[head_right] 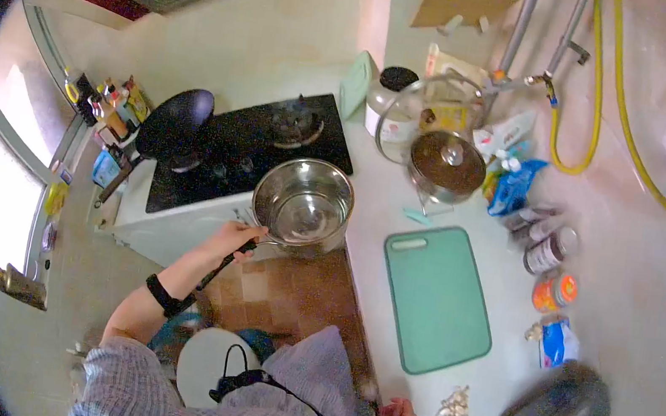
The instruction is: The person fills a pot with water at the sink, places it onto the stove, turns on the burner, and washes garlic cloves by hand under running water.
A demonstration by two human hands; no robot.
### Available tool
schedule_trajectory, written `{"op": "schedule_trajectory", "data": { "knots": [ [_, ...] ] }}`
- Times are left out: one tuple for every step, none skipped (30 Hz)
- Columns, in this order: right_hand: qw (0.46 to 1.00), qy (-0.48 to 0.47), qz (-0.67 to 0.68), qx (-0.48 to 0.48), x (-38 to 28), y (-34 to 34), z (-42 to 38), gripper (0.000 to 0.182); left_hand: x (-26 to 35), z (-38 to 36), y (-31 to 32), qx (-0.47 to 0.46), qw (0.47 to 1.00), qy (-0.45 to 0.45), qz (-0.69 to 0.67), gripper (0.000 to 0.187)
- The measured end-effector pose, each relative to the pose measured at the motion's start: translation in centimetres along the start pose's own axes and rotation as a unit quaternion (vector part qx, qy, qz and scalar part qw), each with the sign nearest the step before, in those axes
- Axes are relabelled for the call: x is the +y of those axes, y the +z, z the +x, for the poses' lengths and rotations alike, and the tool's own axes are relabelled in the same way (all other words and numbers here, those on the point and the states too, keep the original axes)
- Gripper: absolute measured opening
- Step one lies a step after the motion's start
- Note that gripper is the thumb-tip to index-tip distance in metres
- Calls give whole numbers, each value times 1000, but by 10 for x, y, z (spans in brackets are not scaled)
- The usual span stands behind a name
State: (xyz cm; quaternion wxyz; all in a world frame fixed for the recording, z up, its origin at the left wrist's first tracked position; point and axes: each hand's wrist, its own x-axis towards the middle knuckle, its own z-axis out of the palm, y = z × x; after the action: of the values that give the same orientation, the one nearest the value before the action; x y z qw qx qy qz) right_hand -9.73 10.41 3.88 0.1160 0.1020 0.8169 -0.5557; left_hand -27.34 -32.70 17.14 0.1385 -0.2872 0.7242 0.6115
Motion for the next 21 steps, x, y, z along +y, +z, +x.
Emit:
{"op": "schedule_trajectory", "data": {
  "knots": [
    [1000,6,-16,-11,-3,8,9,26,5,8,-10,4,1000,6,-1,38],
    [1000,1,-16,-13,-18,18,18,26,10,17,-21,-1,1000,8,-12,36],
    [1000,8,-7,-16,-37,26,27,27,13,28,-32,-8,1000,9,-26,33],
    [1000,16,-2,-18,-51,33,37,28,10,49,-46,4,999,13,-35,33],
    [1000,8,-8,-18,-58,41,52,28,16,60,-56,6,999,17,-44,33],
    [1000,8,13,-11,-63,52,69,28,27,69,-70,6,999,10,-31,34],
    [999,11,36,-5,-69,65,86,29,36,82,-84,6,1000,0,-16,34],
    [1000,17,3,3,-79,76,105,29,37,101,-97,25,999,23,24,36],
    [1000,9,3,2,-92,90,127,29,42,116,-109,49,996,20,69,37],
    [1000,-8,2,0,-108,103,144,28,48,131,-123,40,996,29,71,37],
    [1000,-20,-2,-2,-122,115,157,27,55,145,-136,27,996,34,74,37],
    [1000,-14,-3,-1,-135,127,167,27,61,158,-145,20,999,25,41,35],
    [1000,-7,2,-18,-158,139,180,26,68,171,-154,17,999,21,40,35],
    [999,-5,8,-35,-176,150,197,25,79,186,-163,16,999,9,34,35],
    [999,-4,6,-34,-184,159,210,25,86,200,-170,15,999,-4,29,35],
    [999,-4,-28,-44,-187,166,221,23,92,213,-177,10,1000,2,9,35],
    [997,-3,-60,-55,-190,175,232,22,98,226,-182,8,1000,-2,11,35],
    [997,4,-58,-55,-190,181,243,22,104,239,-185,15,1000,11,7,35],
    [996,-1,-62,-60,-188,185,252,23,109,250,-189,20,1000,23,4,35],
    [996,-4,-66,-63,-192,190,256,23,112,263,-193,15,1000,17,10,35],
    [996,5,-65,-60,-196,194,258,23,115,276,-195,23,999,22,38,35]
  ]
}}
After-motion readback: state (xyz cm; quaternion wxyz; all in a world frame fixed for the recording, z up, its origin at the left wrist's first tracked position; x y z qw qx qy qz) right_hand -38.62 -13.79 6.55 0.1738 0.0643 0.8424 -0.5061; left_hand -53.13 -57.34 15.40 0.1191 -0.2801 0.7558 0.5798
